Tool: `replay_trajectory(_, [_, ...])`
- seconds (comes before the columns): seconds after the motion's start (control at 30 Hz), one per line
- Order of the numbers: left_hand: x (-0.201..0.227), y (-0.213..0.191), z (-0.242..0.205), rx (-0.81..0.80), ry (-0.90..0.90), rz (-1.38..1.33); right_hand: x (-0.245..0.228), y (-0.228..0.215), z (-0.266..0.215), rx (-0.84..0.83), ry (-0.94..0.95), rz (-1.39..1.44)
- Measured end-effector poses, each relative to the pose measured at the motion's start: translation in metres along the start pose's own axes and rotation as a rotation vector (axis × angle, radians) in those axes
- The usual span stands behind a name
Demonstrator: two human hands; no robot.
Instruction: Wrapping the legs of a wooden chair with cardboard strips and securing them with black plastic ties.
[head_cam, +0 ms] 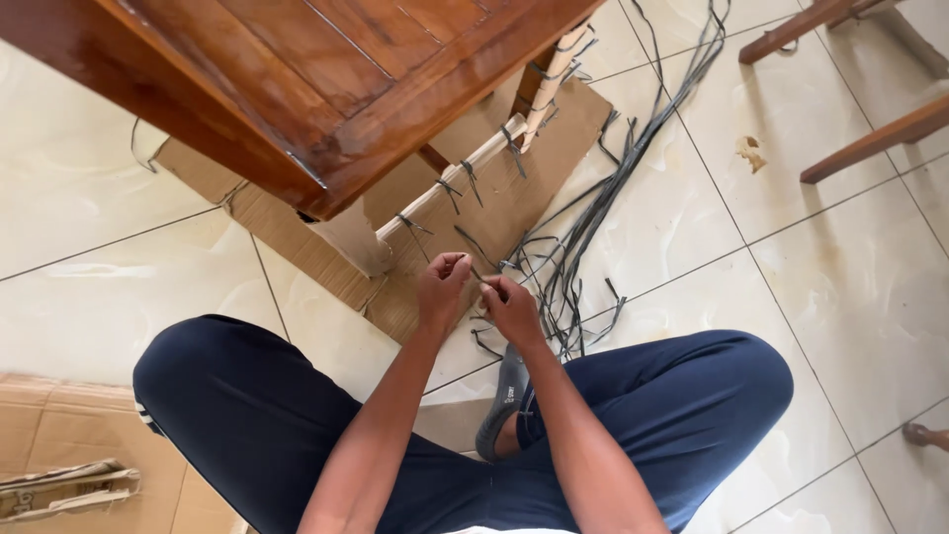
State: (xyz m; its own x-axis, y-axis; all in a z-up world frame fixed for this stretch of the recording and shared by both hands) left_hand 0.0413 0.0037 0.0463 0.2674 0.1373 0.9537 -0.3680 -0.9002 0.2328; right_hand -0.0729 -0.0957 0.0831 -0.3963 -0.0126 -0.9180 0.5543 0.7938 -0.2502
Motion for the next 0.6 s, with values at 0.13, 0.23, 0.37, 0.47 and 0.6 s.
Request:
replay_trajectory(0.13, [0.024, -0.013, -0.002, -0.022, 0.057, 0.065, -0.045, -0.004, 0.016, -0.186, 0.062, 0.098])
replay_trajectory(0.23, [0.057, -0.029, -0.01, -0.02, 0.046, 0.062, -0.091, -0.018, 0.033, -0.22, -0.185, -0.275])
replay_trajectory(0.37, [0.1, -0.06, -0.024, -0.06, -0.024, 0.027, -0.176, -0.03, 0.045, -0.427, -0.209, -0.569])
replay_trajectory(0.47, [0.136, -0.093, -0.038, -0.058, -0.034, 0.176, -0.201, -0.027, 0.053, -0.436, -0.239, -0.681])
replay_trajectory(0.6, [0.193, -0.129, -0.041, 0.134, 0.087, 0.632, -0.19, 0.0, 0.073, -0.349, -0.308, -0.655])
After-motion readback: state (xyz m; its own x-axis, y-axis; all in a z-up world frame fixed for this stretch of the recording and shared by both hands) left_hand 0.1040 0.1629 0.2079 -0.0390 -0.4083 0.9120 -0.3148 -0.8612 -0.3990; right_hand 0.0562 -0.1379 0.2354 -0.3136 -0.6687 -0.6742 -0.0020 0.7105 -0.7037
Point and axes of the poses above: each hand's wrist, its own z-axis towards the middle knuckle, its own y-axis out of the palm, x = y × z, the point moved 2 cm from there along z, towards the middle knuckle, and after that the axes turned 4 degrees about y, right-handed, at the moved point
